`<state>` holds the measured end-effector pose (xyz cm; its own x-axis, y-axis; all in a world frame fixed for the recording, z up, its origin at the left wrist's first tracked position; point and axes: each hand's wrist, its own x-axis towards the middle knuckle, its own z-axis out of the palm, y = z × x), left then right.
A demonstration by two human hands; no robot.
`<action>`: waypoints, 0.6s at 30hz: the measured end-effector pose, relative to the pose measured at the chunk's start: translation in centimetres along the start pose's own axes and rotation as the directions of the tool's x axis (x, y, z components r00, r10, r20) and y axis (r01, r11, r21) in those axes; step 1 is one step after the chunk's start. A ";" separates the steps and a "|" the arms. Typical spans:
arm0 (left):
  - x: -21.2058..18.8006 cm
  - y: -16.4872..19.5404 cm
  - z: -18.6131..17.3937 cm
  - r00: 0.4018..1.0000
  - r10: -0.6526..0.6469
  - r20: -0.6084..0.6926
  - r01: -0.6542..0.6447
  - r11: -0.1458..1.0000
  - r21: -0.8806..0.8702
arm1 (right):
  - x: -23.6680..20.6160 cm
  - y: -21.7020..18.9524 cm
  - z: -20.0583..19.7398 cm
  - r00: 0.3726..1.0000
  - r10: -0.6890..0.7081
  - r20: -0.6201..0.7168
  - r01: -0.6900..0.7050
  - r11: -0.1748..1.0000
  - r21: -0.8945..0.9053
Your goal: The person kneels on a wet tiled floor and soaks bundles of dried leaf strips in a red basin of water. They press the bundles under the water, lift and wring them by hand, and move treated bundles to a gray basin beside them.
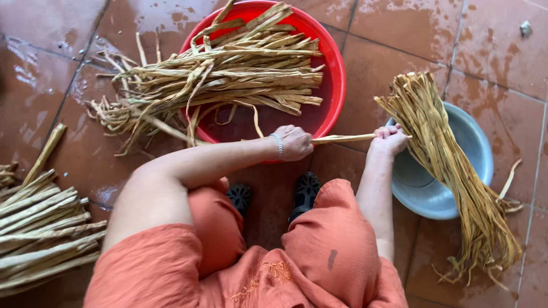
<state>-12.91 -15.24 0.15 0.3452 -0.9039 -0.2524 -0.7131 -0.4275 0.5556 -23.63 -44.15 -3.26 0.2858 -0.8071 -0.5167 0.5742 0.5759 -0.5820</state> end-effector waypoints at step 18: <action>-7.6 -5.6 -3.0 0.993 0.120 -0.010 -0.118 0.986 0.119 | 4.2 -9.2 -2.5 0.935 -0.246 -0.257 0.263 0.964 0.034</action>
<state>-9.70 -5.99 1.39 0.2634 -0.9486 -0.1756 -0.8164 -0.3161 0.4833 -29.66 -52.49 -1.66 -0.0714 -0.8622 -0.5015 0.6551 0.3386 -0.6755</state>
